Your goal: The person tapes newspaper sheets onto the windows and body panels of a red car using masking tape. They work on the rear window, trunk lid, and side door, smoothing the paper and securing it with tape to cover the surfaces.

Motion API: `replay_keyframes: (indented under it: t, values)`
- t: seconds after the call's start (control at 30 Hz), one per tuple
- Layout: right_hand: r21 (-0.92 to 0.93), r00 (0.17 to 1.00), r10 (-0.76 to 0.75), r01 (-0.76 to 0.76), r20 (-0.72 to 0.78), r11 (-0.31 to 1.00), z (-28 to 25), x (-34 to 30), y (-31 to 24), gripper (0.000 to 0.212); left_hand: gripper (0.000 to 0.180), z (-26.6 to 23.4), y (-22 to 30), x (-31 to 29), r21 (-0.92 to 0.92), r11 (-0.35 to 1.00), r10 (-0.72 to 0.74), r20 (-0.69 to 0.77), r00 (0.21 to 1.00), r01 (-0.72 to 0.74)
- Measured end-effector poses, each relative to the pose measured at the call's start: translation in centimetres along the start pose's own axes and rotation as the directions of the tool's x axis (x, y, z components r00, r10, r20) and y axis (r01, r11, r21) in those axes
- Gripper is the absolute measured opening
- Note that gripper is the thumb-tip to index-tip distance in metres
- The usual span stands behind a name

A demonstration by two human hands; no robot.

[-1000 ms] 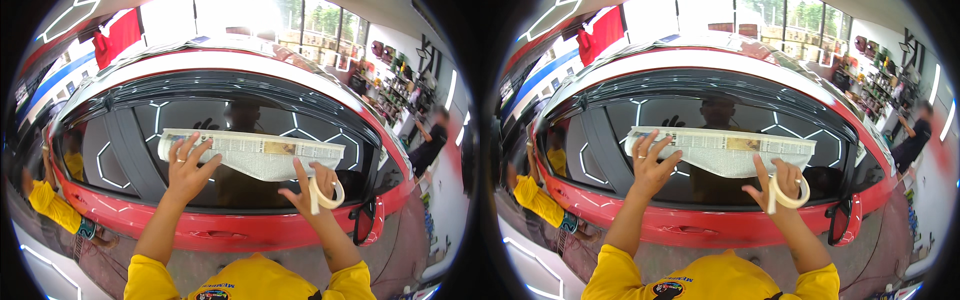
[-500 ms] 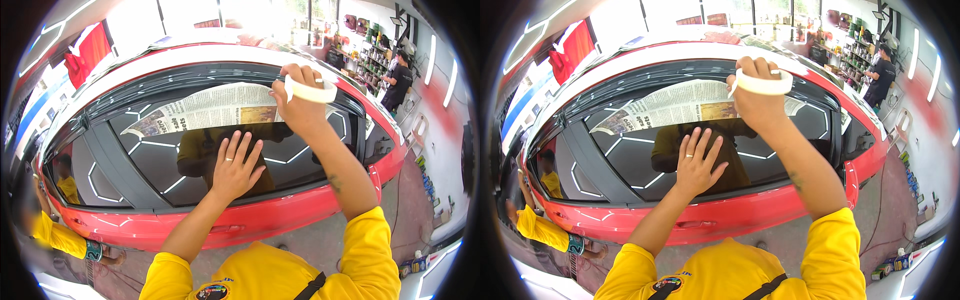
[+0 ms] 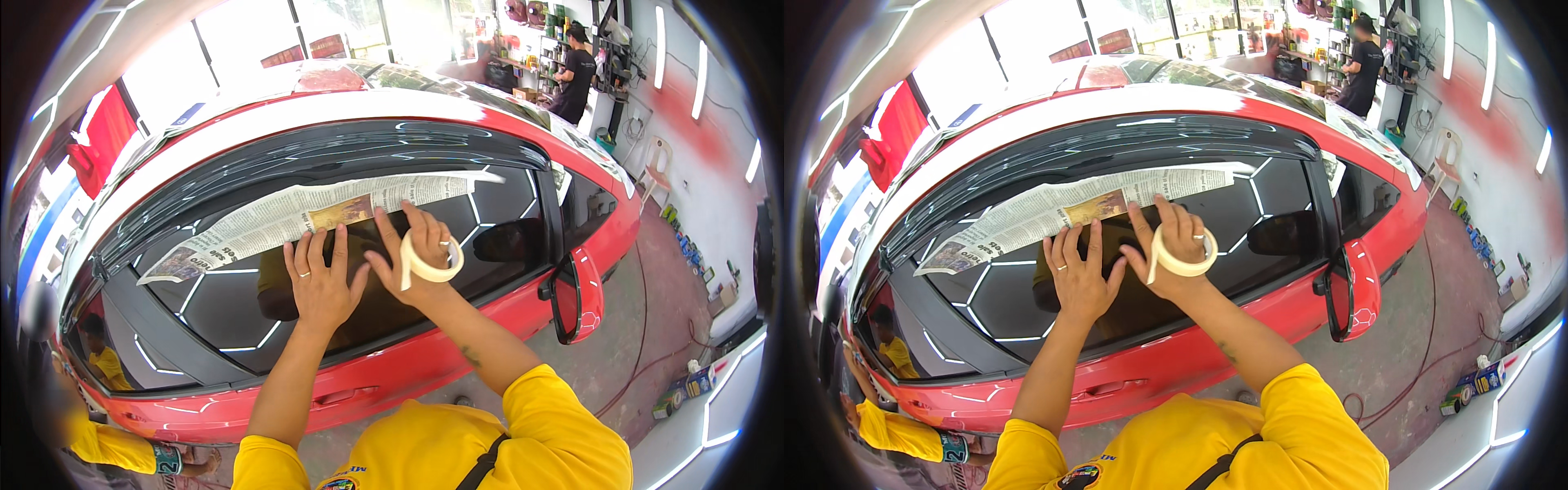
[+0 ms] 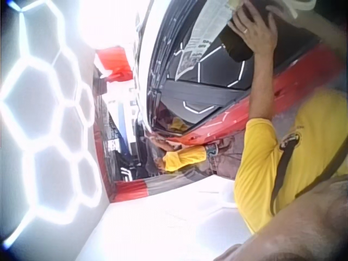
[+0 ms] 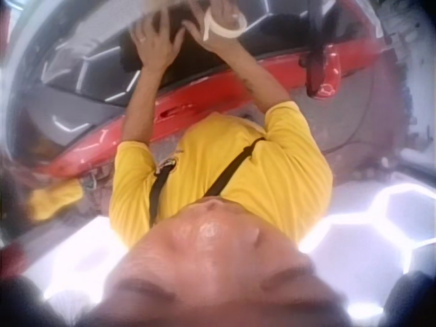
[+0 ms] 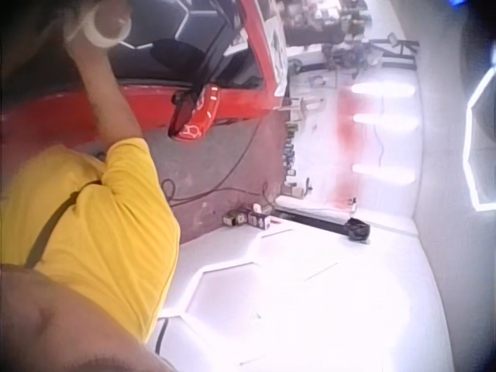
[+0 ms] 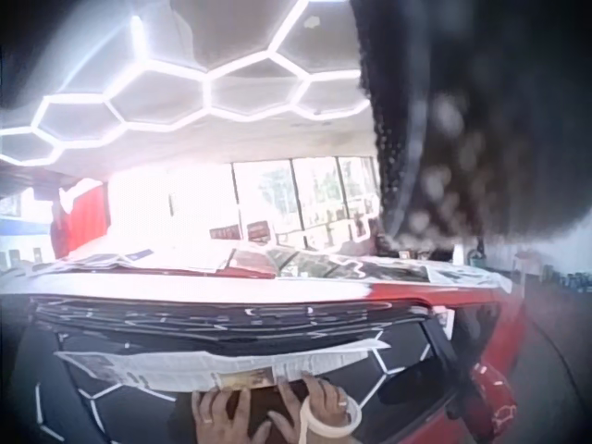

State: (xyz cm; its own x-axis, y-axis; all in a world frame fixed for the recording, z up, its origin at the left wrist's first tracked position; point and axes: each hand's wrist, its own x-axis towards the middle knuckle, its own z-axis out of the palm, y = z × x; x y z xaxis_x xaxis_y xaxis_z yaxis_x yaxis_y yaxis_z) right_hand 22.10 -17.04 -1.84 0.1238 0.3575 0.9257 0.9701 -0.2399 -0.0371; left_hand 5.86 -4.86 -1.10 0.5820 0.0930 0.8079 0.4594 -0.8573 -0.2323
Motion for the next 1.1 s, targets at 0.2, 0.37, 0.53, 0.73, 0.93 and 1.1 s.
replay_keyframes:
  t: [0.2,0.37,0.53,0.73,0.93,1.1]
  values:
    - [-0.124,0.993,0.096,-0.104,-0.075,0.987,-0.5,-1.3,5.1,0.059,0.080,0.5,0.1,0.3,0.017,1.000,0.013,-0.026,1.000,-0.012]
    - [-0.096,0.952,0.266,-0.282,-0.150,0.955,-0.5,-3.1,9.2,0.043,0.081,0.5,0.0,0.4,0.024,0.999,0.025,-0.026,0.999,-0.024]
    - [-0.122,0.921,0.326,-0.356,-0.215,0.926,0.5,-4.2,11.8,0.033,0.081,-0.5,-0.4,0.0,-0.003,1.000,-0.018,0.027,0.999,0.018]
    - [0.212,0.997,-0.056,0.066,-0.049,0.975,-0.6,-2.6,0.7,0.052,0.082,0.1,-0.2,0.7,-0.135,0.991,0.016,-0.055,0.998,-0.023]
    - [0.166,0.989,-0.140,0.147,-0.051,0.975,0.6,6.8,-4.0,0.061,0.093,-2.7,-7.2,-2.7,0.016,0.996,-0.086,-0.004,0.996,0.086]
    - [0.094,0.988,-0.147,0.151,-0.050,0.984,1.0,7.7,-4.2,0.063,0.089,-8.0,-16.5,-7.5,0.233,0.951,-0.205,-0.004,0.979,0.200]
